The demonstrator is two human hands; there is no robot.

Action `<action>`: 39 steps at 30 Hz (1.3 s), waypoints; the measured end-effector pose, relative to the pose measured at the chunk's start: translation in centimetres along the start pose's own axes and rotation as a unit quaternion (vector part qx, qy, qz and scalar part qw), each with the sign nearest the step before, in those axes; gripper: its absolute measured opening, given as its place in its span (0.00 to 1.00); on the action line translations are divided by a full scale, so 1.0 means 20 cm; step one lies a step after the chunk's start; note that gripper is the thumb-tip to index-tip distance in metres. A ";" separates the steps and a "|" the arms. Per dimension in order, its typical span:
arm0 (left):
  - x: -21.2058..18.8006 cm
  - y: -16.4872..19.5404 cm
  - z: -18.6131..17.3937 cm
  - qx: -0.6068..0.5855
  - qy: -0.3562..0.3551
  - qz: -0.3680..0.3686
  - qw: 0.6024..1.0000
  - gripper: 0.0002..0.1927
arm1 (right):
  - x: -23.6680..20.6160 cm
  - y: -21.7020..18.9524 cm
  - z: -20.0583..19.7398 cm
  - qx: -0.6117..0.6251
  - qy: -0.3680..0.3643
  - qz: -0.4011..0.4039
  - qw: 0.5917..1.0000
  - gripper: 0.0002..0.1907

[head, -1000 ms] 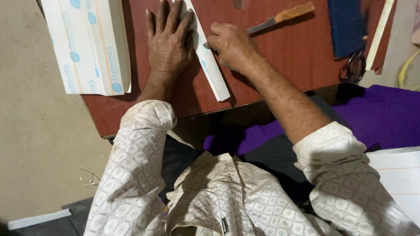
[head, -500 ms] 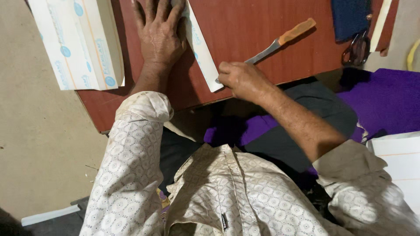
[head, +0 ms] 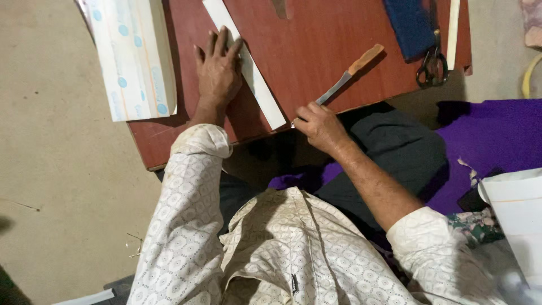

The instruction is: The person sits on the floor at a low table and cuts long white printed strips from a sheet using a knife, then folds and presses the strips by hand and trims them with scissors, setting finished strips aside.

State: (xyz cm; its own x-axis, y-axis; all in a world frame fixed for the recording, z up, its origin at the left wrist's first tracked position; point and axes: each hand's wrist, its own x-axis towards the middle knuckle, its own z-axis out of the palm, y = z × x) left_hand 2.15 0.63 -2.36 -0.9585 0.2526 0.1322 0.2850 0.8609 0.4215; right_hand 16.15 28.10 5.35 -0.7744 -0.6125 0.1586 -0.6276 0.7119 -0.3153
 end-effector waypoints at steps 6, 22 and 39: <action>-0.22 0.14 -0.05 0.023 -0.034 -0.016 0.999 0.25 | 0.06 0.16 0.00 -0.070 0.096 0.071 0.990 0.06; -0.57 0.40 -0.05 0.015 0.021 -0.077 0.997 0.32 | -0.37 -0.26 0.55 0.639 0.028 0.487 0.595 0.17; -0.82 0.63 -0.22 -0.756 -0.034 -0.316 0.572 0.15 | -0.30 -0.49 -0.25 0.133 0.153 0.049 0.978 0.27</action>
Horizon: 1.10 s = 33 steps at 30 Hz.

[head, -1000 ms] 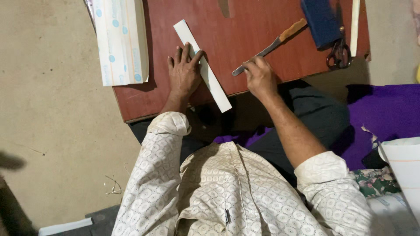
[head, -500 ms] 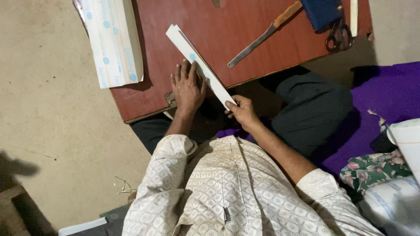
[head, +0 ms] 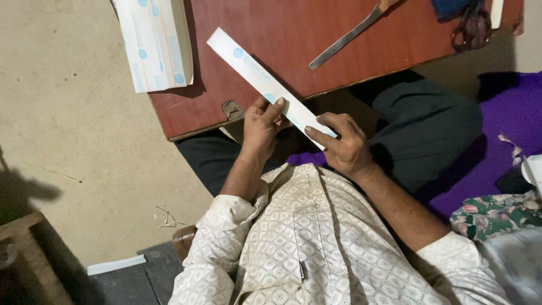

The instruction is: The person sits on the floor at a low table and cuts long white printed strips from a sheet using a knife, then folds and presses the strips by hand and trims them with scissors, setting finished strips aside.

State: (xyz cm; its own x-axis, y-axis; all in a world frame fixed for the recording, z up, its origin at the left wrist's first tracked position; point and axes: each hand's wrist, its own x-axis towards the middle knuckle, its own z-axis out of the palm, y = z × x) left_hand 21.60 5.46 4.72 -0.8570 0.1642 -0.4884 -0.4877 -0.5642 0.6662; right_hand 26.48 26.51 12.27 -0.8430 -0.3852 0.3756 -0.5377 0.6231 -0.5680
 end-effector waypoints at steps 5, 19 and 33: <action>-0.08 0.06 0.05 0.009 -0.028 0.028 0.999 0.13 | -0.08 -0.01 -0.03 0.287 0.006 0.111 0.951 0.40; -0.17 0.11 0.08 0.027 -0.068 0.073 0.995 0.09 | -0.26 0.07 0.10 0.436 0.037 0.348 0.829 0.11; -0.31 0.34 0.06 0.158 -0.112 0.338 0.921 0.13 | 0.09 0.17 -0.10 0.621 0.101 0.377 0.679 0.25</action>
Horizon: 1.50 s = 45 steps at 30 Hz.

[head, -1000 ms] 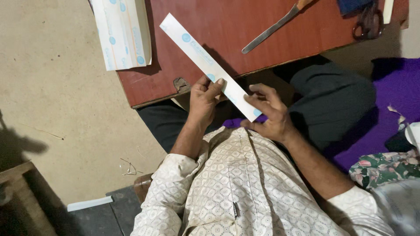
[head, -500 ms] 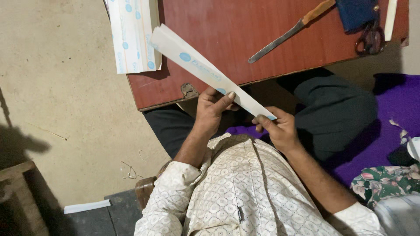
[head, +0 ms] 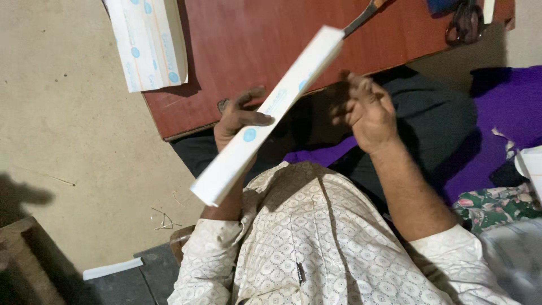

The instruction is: The person sits on the floor at a low table and cuts long white printed strips from a sheet using a knife, then folds and presses the strips by hand and trims them with scissors, setting finished strips aside.

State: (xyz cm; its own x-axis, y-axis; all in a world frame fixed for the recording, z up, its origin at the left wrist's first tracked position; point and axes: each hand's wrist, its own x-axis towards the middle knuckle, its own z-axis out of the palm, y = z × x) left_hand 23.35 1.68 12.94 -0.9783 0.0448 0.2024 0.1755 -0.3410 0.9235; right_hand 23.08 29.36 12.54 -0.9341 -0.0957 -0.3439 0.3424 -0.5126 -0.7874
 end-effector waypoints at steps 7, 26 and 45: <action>-0.06 0.02 0.09 0.236 0.038 0.032 0.970 0.12 | -0.11 0.18 0.30 -0.058 -0.243 0.068 0.966 0.28; -0.10 -0.14 -0.05 -0.192 0.160 -0.214 0.944 0.11 | -0.03 -0.19 0.27 -0.567 -0.086 -0.289 0.766 0.19; -0.16 -0.24 0.05 -0.241 0.097 -0.282 0.924 0.06 | -0.13 -0.06 0.29 -0.488 -0.097 -0.232 0.836 0.05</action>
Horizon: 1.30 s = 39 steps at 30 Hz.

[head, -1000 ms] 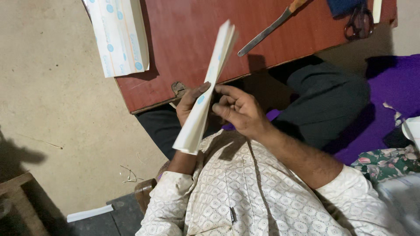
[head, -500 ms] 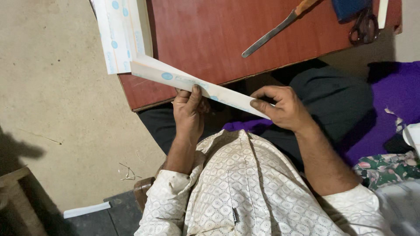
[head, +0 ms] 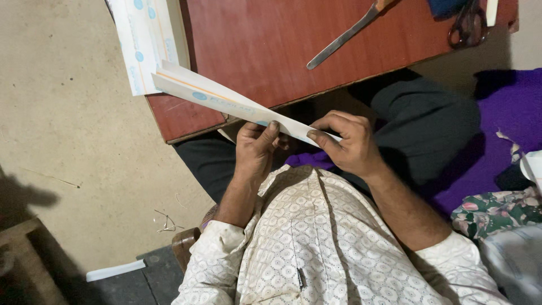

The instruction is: The person sits on the floor at a low table and cuts long white printed strips from a sheet using a knife, then folds and presses the strips by hand and trims them with scissors, setting finished strips aside.

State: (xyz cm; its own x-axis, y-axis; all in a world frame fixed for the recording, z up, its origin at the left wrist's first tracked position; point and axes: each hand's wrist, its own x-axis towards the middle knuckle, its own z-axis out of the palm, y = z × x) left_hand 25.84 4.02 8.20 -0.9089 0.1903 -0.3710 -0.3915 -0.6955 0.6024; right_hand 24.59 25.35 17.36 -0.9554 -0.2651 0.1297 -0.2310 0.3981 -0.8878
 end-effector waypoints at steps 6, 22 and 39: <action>0.02 0.06 -0.01 -0.026 0.035 0.024 0.999 0.05 | -0.01 -0.01 -0.03 -0.002 -0.010 -0.025 1.000 0.04; 0.01 0.29 -0.15 -0.068 0.060 0.118 0.989 0.09 | -0.11 0.02 -0.09 -0.034 -0.015 -0.007 0.999 0.05; 0.02 0.43 -0.18 -0.080 0.145 0.149 0.975 0.09 | -0.02 0.66 -0.56 -0.128 0.149 0.297 0.935 0.11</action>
State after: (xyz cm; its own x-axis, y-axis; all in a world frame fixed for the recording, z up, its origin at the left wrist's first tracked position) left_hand 22.68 -4.47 10.69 -0.8908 -0.2244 -0.3950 -0.0687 -0.7930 0.6053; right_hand 19.79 40.53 10.61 -0.9294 0.3096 -0.2008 0.3555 0.6047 -0.7127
